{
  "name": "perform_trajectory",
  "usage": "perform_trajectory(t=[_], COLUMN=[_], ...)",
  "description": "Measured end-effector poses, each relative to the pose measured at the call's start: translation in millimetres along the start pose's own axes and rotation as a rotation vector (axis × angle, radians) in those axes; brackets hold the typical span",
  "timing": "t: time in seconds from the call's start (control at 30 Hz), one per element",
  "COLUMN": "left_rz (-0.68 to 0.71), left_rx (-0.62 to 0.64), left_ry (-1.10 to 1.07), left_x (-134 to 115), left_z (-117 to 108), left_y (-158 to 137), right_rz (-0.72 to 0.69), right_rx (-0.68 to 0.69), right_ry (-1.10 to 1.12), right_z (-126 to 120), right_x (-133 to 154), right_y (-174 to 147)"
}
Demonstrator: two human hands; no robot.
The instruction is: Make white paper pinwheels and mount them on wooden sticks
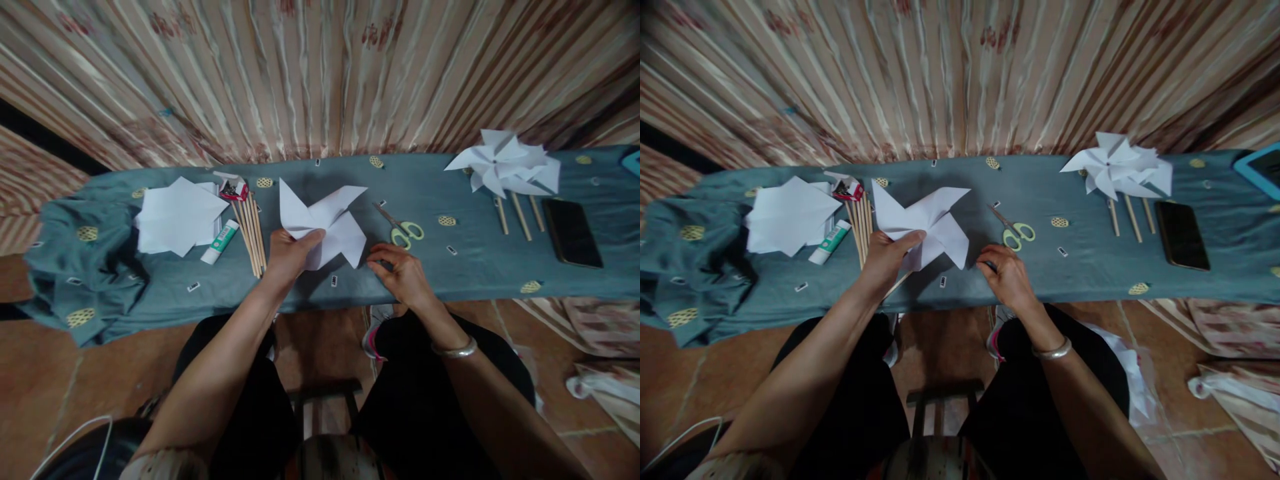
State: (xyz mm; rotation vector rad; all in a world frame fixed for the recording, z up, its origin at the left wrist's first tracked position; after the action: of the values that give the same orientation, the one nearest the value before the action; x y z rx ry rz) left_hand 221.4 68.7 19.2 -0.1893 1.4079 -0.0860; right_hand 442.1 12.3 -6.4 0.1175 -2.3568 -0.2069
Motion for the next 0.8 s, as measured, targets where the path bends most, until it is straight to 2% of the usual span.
perform_trajectory(t=[0.1,0.2,0.3,0.37,0.47,0.57,0.8], left_rz=[-0.004,-0.003,-0.002,0.001,0.010,0.012,0.001], left_rx=[0.007,0.010,0.018,0.022,0.031,0.059,0.117], left_ry=[-0.012,-0.028,-0.019,-0.003,0.024,0.042,-0.001], left_x=[1.8,3.6,4.5,4.2,2.5,0.9,-0.9], left_z=[-2.0,-3.2,-1.4,1.3,7.3,15.8,28.1], left_y=[-2.5,-4.2,-6.7,-9.1,-13.1,-16.6,-21.8], right_rz=[-0.003,0.022,0.049,0.034,-0.009,-0.036,-0.040], right_rx=[-0.009,-0.083,-0.235,-0.270,-0.248,-0.226,-0.242], right_ry=[-0.015,0.042,0.239,0.385,0.465,0.438,0.387], right_z=[-1.4,-17.6,-45.2,-53.8,-50.3,-39.1,-29.2], right_x=[-0.4,1.2,14.1,33.2,67.7,89.7,89.4], right_y=[-2.4,-1.7,-2.2,-2.7,-2.0,1.3,9.9])
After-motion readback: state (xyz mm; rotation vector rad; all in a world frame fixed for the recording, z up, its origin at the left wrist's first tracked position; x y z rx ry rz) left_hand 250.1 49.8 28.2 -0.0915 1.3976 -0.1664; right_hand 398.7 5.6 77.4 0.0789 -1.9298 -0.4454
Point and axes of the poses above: each hand's wrist, its own y-axis towards the middle knuckle, its own z-axis out of the palm, x = y × z, the point moved 9 cm from there along y, towards the middle knuckle, and after that the axes turned 1 degree about y, right-handed, at the moved point
